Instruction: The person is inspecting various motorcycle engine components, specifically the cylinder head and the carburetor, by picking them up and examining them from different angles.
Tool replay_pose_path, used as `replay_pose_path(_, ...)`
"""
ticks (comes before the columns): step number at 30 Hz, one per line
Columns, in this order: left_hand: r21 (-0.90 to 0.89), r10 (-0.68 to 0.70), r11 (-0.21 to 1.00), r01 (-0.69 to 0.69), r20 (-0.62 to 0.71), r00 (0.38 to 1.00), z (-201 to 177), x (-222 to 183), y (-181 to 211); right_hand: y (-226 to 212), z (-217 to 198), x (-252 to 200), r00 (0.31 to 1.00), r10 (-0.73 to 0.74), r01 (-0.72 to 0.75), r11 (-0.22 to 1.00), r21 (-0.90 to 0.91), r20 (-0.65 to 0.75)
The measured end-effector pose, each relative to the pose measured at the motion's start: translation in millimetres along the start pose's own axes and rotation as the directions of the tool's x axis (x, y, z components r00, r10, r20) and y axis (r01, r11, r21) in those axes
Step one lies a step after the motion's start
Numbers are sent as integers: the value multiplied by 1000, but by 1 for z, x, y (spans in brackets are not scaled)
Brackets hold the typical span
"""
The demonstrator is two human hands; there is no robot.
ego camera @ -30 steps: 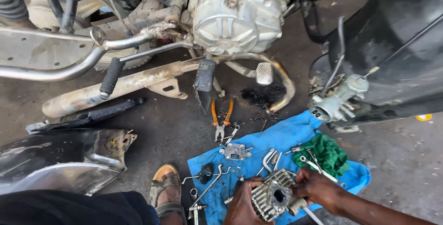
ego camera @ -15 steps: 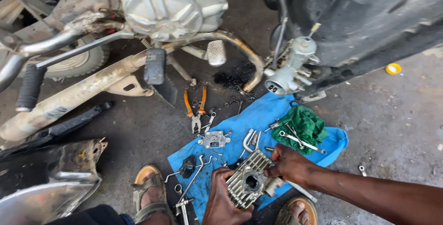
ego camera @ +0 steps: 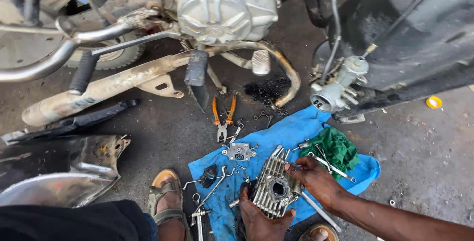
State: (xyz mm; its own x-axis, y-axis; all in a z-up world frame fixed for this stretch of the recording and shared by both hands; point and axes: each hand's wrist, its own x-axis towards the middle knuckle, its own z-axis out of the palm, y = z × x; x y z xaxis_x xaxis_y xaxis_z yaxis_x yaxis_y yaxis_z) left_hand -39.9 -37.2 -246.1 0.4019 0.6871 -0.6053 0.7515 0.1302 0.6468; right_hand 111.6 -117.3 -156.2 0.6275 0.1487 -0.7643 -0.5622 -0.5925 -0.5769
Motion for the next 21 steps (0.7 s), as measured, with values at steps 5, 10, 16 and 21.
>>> replay_pose_path(5, -221, -124, 962, 163, 179, 976, -18, 4, -4, -34, 15, -32, 980, 190, -186, 980, -69, 61)
replay_pose_path(10, -222, 6, 975, 16, 95, 996, 26, 48, -65, -54, 28, -37, 959, 278, -272, 958, -87, 62)
replay_pose_path(16, -134, -496, 840, 526, 202, 844, 35, 115, -94, -65, 37, -35, 936, 351, -333, 907, -256, 26)
replay_pose_path(21, 158, -282, 958, 239, 384, 879, 120, 135, -215, -46, 49, -28, 974, 228, -192, 800, -569, -8)
